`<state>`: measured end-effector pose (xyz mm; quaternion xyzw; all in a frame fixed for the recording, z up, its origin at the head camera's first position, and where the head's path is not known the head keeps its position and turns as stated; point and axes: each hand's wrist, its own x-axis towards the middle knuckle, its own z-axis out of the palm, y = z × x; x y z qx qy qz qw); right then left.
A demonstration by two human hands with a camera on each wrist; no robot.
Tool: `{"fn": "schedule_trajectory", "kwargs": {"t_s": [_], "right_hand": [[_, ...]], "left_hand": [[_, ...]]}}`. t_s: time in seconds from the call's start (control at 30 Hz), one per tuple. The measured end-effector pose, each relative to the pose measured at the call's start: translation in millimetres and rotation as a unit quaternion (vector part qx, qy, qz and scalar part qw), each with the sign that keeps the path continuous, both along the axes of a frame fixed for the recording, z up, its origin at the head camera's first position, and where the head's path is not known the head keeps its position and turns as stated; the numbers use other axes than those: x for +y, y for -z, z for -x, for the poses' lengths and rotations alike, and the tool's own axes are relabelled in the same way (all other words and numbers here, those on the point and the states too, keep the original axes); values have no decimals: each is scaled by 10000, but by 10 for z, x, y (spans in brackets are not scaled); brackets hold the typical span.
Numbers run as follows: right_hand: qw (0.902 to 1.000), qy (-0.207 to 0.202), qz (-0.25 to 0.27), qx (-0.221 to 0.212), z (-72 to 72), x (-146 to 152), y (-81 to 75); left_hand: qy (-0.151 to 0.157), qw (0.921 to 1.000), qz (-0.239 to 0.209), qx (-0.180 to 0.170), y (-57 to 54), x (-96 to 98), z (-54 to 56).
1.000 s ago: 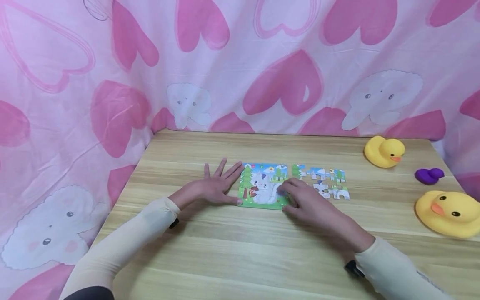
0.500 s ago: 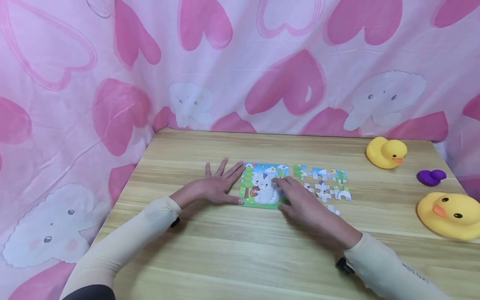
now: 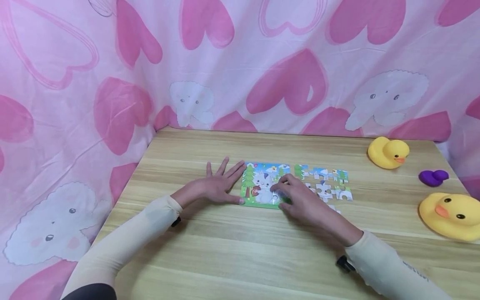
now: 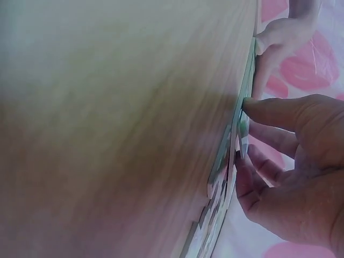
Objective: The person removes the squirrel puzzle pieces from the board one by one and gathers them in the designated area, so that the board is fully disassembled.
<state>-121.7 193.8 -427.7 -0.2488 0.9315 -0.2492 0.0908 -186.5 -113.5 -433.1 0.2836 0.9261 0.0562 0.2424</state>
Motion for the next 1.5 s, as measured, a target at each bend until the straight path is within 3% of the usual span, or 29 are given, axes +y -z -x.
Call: {"fn": "schedule_trajectory", "kwargs": {"t_s": [0.13, 0.4, 0.83, 0.97, 1.27, 1.5], "right_hand": [[10000, -65, 32, -21, 11, 10, -7], [9980, -118, -20, -625, 148, -10, -59], [9951, -757, -59, -637, 263, 45, -105], [9950, -738, -170, -646, 280, 67, -95], [9980, -311, 248, -481, 143, 226, -87], [9960, -191, 865, -127, -31, 597, -176]], "left_hand": [[2, 10000, 7, -21, -8, 5, 5], [3, 10000, 29, -8, -12, 9, 18], [21, 10000, 36, 8, -11, 7, 29], [31, 10000, 35, -10, -3, 3, 29], [4, 9999, -26, -107, -60, 16, -2], [-5, 9999, 69, -90, -54, 26, -6]]}}
